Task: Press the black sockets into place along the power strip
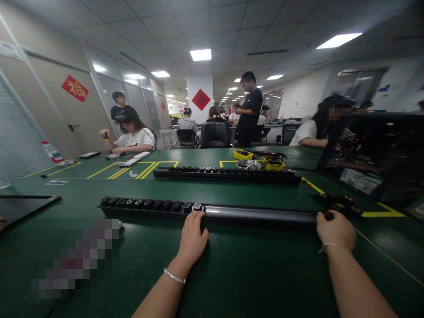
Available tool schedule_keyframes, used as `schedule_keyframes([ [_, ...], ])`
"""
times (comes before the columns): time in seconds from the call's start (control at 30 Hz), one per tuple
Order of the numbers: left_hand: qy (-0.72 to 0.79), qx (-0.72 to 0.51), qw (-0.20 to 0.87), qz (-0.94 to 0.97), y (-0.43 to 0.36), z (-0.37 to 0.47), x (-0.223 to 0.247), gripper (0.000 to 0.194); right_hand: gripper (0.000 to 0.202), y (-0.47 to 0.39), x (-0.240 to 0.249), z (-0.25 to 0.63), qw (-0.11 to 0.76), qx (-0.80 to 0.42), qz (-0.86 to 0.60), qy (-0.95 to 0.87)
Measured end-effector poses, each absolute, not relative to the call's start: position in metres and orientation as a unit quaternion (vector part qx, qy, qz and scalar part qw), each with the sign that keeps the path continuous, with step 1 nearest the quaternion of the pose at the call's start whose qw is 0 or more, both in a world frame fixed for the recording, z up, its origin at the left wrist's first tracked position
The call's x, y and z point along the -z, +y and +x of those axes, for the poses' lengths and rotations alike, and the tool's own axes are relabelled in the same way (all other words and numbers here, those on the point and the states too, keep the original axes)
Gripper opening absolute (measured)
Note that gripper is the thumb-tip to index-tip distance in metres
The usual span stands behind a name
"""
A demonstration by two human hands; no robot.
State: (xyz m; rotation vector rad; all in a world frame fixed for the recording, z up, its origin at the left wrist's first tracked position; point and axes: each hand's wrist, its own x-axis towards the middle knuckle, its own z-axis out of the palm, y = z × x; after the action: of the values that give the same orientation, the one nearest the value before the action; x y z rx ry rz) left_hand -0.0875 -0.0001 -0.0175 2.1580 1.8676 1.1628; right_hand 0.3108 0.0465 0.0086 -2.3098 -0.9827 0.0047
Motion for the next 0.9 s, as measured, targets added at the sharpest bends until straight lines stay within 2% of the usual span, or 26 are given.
schedule_keyframes([
  [0.23,0.617,-0.364,0.038,0.697,-0.001,-0.088,0.015,0.044,0.052,0.05,0.008,0.364,0.328,0.019,-0.872,-0.363],
  [0.43,0.616,-0.363,0.029,0.699,0.001,-0.089,0.017,0.044,0.059,0.057,0.025,0.425,0.298,-0.06,-0.908,-0.287],
  [0.67,0.609,-0.365,0.025,0.704,0.002,-0.091,0.018,0.043,0.06,0.06,0.016,0.423,0.255,-0.066,-0.917,-0.3],
  [0.83,0.606,-0.373,0.018,0.702,0.003,-0.091,0.018,0.043,0.062,0.059,0.018,0.419,0.232,-0.024,-0.922,-0.308],
  [0.9,0.604,-0.379,0.016,0.701,0.002,-0.09,0.018,0.043,0.06,0.059,0.026,0.422,0.245,0.05,-0.91,-0.33],
])
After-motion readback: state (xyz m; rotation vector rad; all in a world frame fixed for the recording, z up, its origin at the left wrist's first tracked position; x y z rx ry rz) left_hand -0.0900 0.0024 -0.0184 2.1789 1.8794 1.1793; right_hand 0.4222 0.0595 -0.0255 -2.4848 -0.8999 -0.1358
